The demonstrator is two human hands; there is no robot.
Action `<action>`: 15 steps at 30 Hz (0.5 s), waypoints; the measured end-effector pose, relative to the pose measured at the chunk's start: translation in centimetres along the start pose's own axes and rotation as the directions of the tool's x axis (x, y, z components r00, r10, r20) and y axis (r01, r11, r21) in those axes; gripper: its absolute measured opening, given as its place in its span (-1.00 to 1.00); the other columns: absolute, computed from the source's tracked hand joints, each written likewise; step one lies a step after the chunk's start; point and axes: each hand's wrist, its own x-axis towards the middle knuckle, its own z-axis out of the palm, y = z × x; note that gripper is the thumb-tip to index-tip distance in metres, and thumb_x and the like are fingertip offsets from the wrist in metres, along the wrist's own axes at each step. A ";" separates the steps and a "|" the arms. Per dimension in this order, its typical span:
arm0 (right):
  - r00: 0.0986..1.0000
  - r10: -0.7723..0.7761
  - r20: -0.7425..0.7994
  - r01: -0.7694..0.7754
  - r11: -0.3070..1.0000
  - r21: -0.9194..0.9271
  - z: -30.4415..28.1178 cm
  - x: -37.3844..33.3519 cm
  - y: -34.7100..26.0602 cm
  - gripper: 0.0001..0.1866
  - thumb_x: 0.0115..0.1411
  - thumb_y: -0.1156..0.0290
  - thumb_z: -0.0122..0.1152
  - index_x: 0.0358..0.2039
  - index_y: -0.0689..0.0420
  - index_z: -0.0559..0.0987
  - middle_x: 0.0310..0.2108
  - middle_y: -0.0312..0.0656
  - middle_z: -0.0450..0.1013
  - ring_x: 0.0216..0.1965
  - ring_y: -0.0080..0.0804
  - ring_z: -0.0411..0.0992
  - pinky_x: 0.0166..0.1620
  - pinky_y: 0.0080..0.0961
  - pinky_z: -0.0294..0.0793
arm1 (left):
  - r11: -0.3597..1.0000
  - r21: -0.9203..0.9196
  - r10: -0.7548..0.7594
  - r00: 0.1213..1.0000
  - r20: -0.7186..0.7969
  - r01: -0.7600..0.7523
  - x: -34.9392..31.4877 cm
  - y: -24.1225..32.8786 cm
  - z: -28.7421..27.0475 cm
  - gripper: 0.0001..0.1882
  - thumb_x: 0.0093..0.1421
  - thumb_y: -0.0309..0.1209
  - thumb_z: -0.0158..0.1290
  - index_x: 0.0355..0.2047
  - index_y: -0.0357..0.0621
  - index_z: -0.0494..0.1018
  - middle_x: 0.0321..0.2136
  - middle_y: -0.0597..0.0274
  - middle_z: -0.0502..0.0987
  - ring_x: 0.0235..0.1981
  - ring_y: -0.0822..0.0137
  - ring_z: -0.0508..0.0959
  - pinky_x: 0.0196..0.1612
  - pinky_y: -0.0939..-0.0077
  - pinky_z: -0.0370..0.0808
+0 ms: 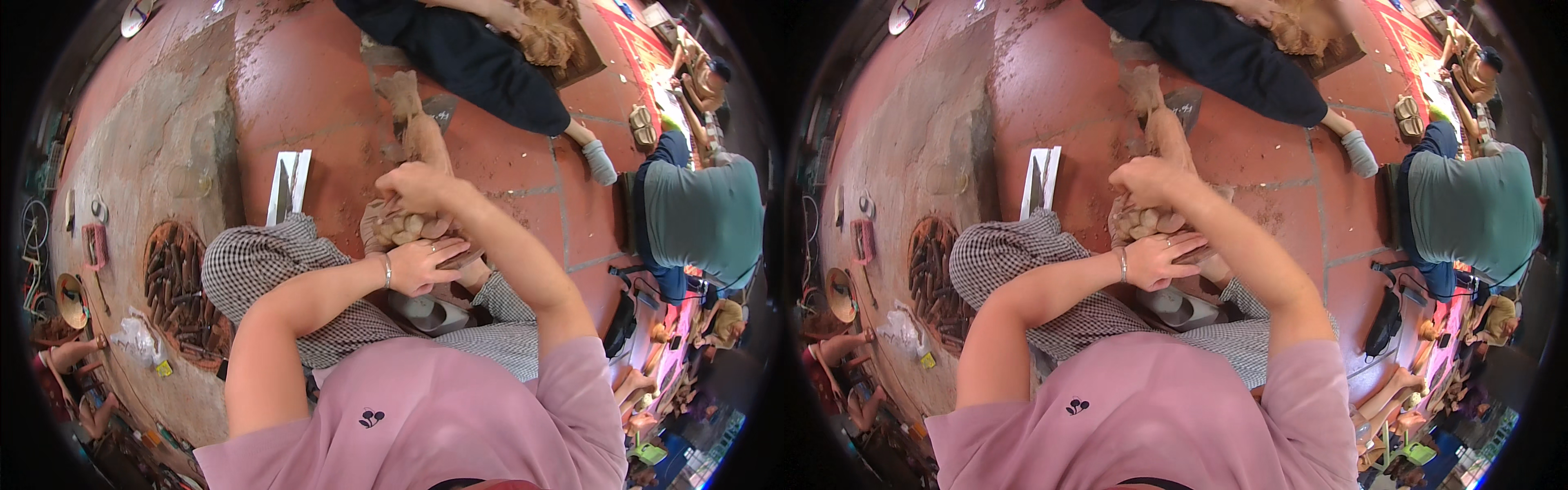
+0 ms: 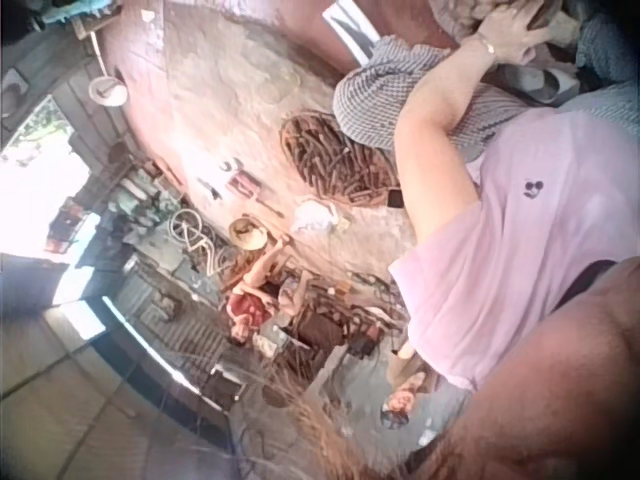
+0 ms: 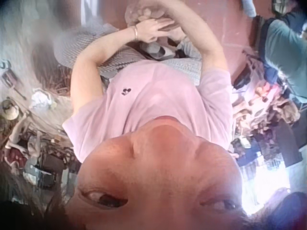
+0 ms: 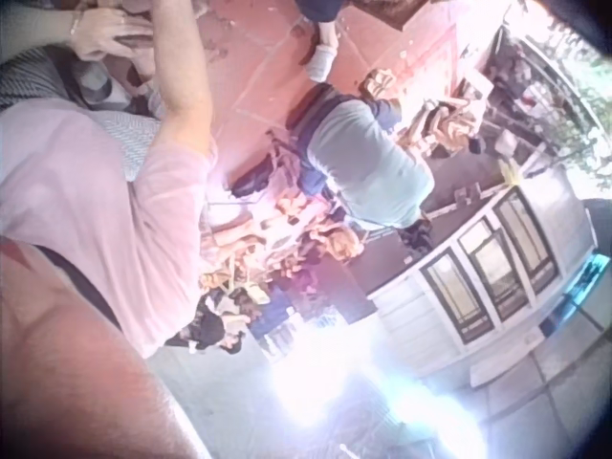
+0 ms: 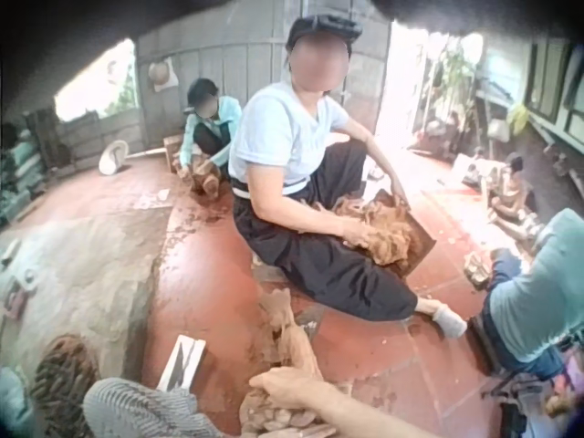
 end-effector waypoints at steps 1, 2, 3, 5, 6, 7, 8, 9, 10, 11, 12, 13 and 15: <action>0.995 0.036 -0.092 -0.045 0.995 -0.090 0.4 0.0 -1.4 -0.85 -0.08 0.48 0.28 -0.41 0.07 0.56 -0.41 -0.14 0.56 -0.24 -0.09 0.54 -0.21 -0.19 0.50 | 1.000 0.009 0.007 1.000 -0.015 -0.007 0.0 0.0 0.0 -0.36 -0.22 -0.42 0.16 0.00 0.08 0.46 0.20 -0.15 0.24 0.18 -0.14 0.33 -0.02 0.06 0.47; 0.996 0.046 -0.074 -0.060 0.977 -0.203 1.0 0.5 -2.6 -0.85 -0.08 0.48 0.27 -0.41 0.08 0.57 -0.41 -0.12 0.57 -0.25 -0.10 0.54 -0.21 -0.21 0.52 | 1.000 0.000 -0.001 1.000 -0.016 0.001 -0.3 0.0 0.4 -0.36 -0.22 -0.42 0.15 0.01 0.08 0.46 0.17 -0.14 0.26 0.15 -0.14 0.35 -0.02 0.06 0.47; 0.996 0.059 -0.060 -0.075 0.947 -0.311 1.9 1.0 -3.4 -0.85 -0.08 0.49 0.26 -0.42 0.10 0.57 -0.41 -0.10 0.57 -0.26 -0.10 0.55 -0.21 -0.22 0.54 | 1.000 -0.010 -0.008 1.000 -0.012 0.008 -0.8 -0.3 1.1 -0.36 -0.21 -0.43 0.14 0.02 0.09 0.46 0.15 -0.13 0.29 0.13 -0.14 0.36 -0.01 0.06 0.47; 0.979 0.035 -0.200 -0.102 0.936 -0.336 4.0 1.3 -3.1 -0.83 -0.09 0.51 0.26 -0.40 0.12 0.57 -0.43 -0.08 0.57 -0.26 -0.12 0.57 -0.21 -0.24 0.56 | 0.999 -0.034 -0.009 1.000 0.002 0.009 -0.7 -0.3 1.3 -0.35 -0.19 -0.44 0.11 0.04 0.10 0.45 0.08 -0.10 0.35 0.06 -0.16 0.41 0.02 0.03 0.45; 0.982 0.053 -0.181 -0.108 0.945 -0.310 3.5 1.2 -2.9 -0.83 -0.10 0.52 0.26 -0.40 0.12 0.57 -0.44 -0.08 0.57 -0.26 -0.13 0.57 -0.22 -0.24 0.56 | 1.000 0.003 -0.005 1.000 0.001 0.005 -0.5 -0.1 1.0 -0.34 -0.19 -0.43 0.11 0.06 0.10 0.44 0.09 -0.11 0.34 0.06 -0.16 0.41 0.05 0.03 0.44; 0.987 0.054 -0.153 -0.090 0.967 -0.239 2.5 0.9 -2.5 -0.83 -0.10 0.51 0.27 -0.41 0.12 0.57 -0.44 -0.08 0.57 -0.25 -0.14 0.57 -0.22 -0.24 0.56 | 1.000 0.013 0.001 1.000 -0.014 -0.001 -0.2 0.0 0.4 -0.33 -0.18 -0.42 0.11 0.07 0.09 0.44 0.08 -0.12 0.34 0.06 -0.15 0.41 0.05 0.04 0.44; 0.991 0.055 -0.122 -0.075 0.983 -0.168 1.3 0.3 -2.2 -0.83 -0.11 0.50 0.28 -0.41 0.12 0.57 -0.44 -0.09 0.57 -0.25 -0.15 0.57 -0.21 -0.24 0.56 | 1.000 0.019 0.009 0.999 -0.035 -0.009 0.2 0.2 -0.1 -0.33 -0.18 -0.42 0.11 0.07 0.09 0.44 0.08 -0.12 0.34 0.05 -0.14 0.42 0.05 0.05 0.44; 0.994 0.054 -0.090 -0.062 0.994 -0.095 0.4 -0.3 -1.9 -0.83 -0.11 0.50 0.28 -0.42 0.12 0.58 -0.44 -0.09 0.57 -0.25 -0.16 0.57 -0.21 -0.24 0.56 | 0.997 0.070 0.041 0.997 -0.067 -0.036 0.4 0.2 -0.4 -0.34 -0.18 -0.41 0.12 0.06 0.08 0.45 0.07 -0.13 0.34 0.02 -0.11 0.44 0.03 0.09 0.45; 0.993 0.075 -0.095 -0.086 0.989 -0.117 0.4 -0.4 -2.0 -0.83 -0.11 0.50 0.28 -0.42 0.13 0.58 -0.43 -0.08 0.57 -0.25 -0.16 0.57 -0.21 -0.23 0.56 | 0.998 0.054 0.015 0.999 -0.035 -0.014 0.2 0.3 -0.3 -0.34 -0.18 -0.41 0.12 0.06 0.08 0.46 0.06 -0.11 0.36 0.01 -0.11 0.44 0.02 0.09 0.45; 0.990 0.096 -0.101 -0.110 0.984 -0.142 0.8 -0.3 -2.5 -0.83 -0.11 0.50 0.27 -0.41 0.14 0.58 -0.42 -0.07 0.57 -0.24 -0.15 0.56 -0.20 -0.22 0.55 | 0.999 0.042 -0.008 1.000 -0.004 0.008 0.0 0.3 -0.1 -0.35 -0.18 -0.41 0.12 0.05 0.08 0.46 0.05 -0.10 0.37 0.01 -0.10 0.45 0.01 0.09 0.46; 0.987 0.117 -0.108 -0.133 0.977 -0.166 1.4 0.0 -3.0 -0.83 -0.10 0.50 0.27 -0.41 0.15 0.58 -0.41 -0.07 0.57 -0.23 -0.14 0.56 -0.19 -0.21 0.55 | 0.999 0.031 -0.032 0.999 0.027 0.031 -0.3 0.3 0.2 -0.35 -0.18 -0.40 0.13 0.05 0.08 0.46 0.04 -0.09 0.38 0.00 -0.10 0.45 0.01 0.09 0.46; 0.979 0.112 -0.168 -0.150 0.961 -0.232 3.2 0.9 -3.1 -0.81 -0.11 0.51 0.27 -0.39 0.16 0.57 -0.39 -0.06 0.57 -0.21 -0.12 0.55 -0.18 -0.19 0.54 | 0.995 -0.018 -0.097 0.988 0.117 0.099 -0.7 0.3 0.9 -0.41 -0.14 -0.42 0.13 0.02 0.05 0.46 0.07 -0.13 0.35 0.07 -0.10 0.41 0.02 0.09 0.45; 0.967 0.096 -0.238 -0.163 0.944 -0.285 6.4 1.9 -2.6 -0.77 -0.11 0.52 0.28 -0.35 0.17 0.57 -0.37 -0.05 0.57 -0.18 -0.09 0.53 -0.16 -0.17 0.53 | 1.000 -0.002 0.001 1.000 0.012 -0.001 -0.8 -0.2 2.0 -0.36 -0.18 -0.42 0.13 0.04 0.07 0.46 0.00 -0.04 0.42 -0.01 -0.05 0.47 -0.03 0.11 0.48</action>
